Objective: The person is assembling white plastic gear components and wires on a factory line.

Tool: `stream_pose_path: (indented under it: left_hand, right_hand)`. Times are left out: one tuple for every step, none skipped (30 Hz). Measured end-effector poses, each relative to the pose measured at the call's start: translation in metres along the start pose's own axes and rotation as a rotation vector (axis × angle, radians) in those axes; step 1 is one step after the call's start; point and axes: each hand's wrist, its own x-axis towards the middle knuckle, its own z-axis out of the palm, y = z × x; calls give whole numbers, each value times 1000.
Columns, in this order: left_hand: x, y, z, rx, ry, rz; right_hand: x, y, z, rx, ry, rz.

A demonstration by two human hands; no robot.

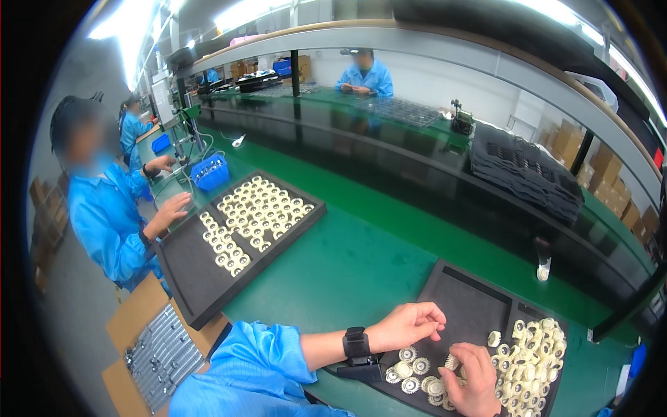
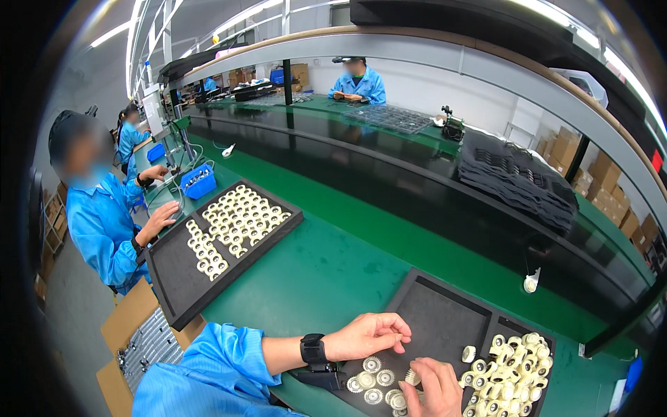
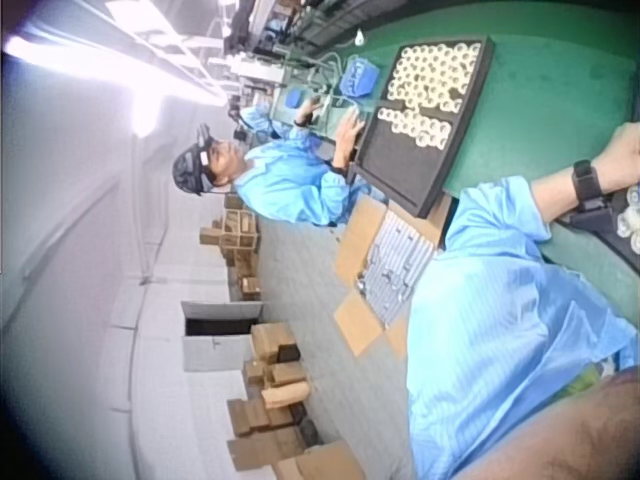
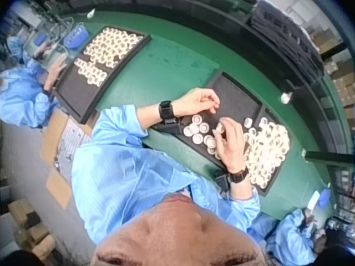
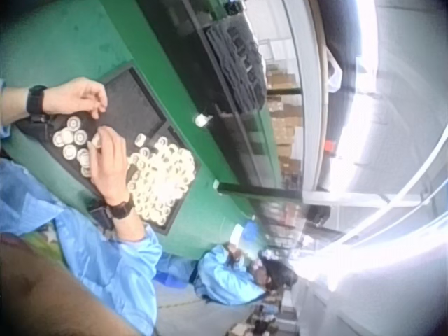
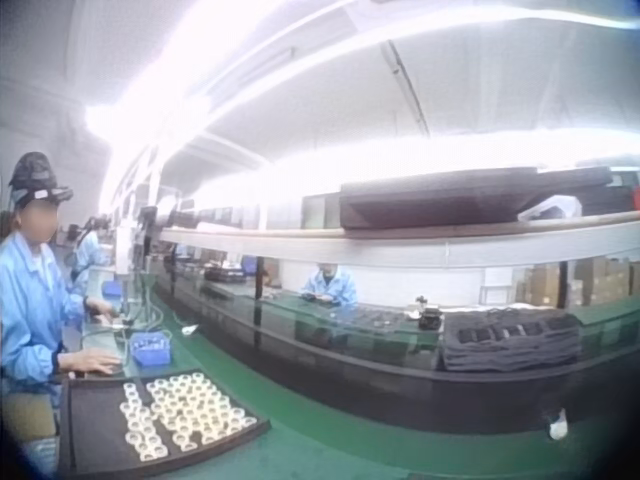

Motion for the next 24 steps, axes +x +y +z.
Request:
stream_pose_path:
  left_hand:
    - [0, 0, 0, 7, 1, 3]
    - [0, 1, 0, 5, 1, 1]
    - [0, 3, 1, 17, -2, 3]
    - [0, 4, 1, 28, -6, 4]
    - [0, 3, 1, 28, -5, 2]
    - [-1, 2, 1, 16, -8, 12]
    - [-1, 2, 1, 4, -10, 21]
    - [-1, 1, 1, 3, -10, 21]
    - [-1, 0, 1, 8, -9, 23]
    - [-1, 0, 1, 12, -8, 26]
    - [-1, -1, 1, 9, -8, 28]
    - [-1, -1, 1, 22, -8, 29]
    - [-1, -1, 1, 34, -9, 31]
    - [-1, -1, 1, 32, -6, 28]
    - [0, -1, 1, 47, -6, 27]
    - [0, -1, 1, 62, -6, 26]
    - [0, 1, 1, 57, -6, 25]
    - [-1, 3, 0, 66, -4, 22]
    - [-2, 4, 1, 74, -2, 18]
    - [-2, 3, 1, 72, -2, 17]
    - [-2, 2, 1, 63, -2, 18]
    - [-1, 1, 1, 54, -2, 19]
    - [-1, 1, 1, 53, 0, 18]
    - [-1, 2, 1, 60, 0, 26]
  right_hand:
    - [1, 1, 0, 4, -4, -2]
    - [0, 0, 0, 0, -3, 2]
    - [-1, 0, 0, -4, -2, 6]
    - [-1, 0, 0, -3, -3, 8]
    - [-1, 1, 0, -2, -5, 4]
    - [-2, 1, 0, -1, -6, -1]
    - [-1, 1, 0, -1, -6, 0]
    - [-1, 0, -1, -2, -8, -5]
    - [0, 0, -1, -4, -11, -10]
    - [0, 0, -1, -5, -13, -10]
    - [0, 0, -2, -8, -15, -13]
    - [0, -1, -2, -11, -17, -17]
    - [0, -1, -2, -14, -21, -18]
    - [-1, 0, -1, -13, -17, -11]
    - [-1, 1, 0, -12, -13, -4]
    - [-1, 1, 0, -8, -17, -4]
    - [0, 0, 0, -12, -17, 2]
    - [0, -1, 0, -15, -16, 8]
    - [0, -2, -1, -15, -20, 11]
    - [1, -2, -1, -14, -24, 10]
    - [1, -2, 0, -13, -27, 9]
    - [-1, 0, 3, -12, -30, 11]
    - [-2, 5, 7, -36, -24, -11]
    - [-3, 8, 10, -59, -17, -32]
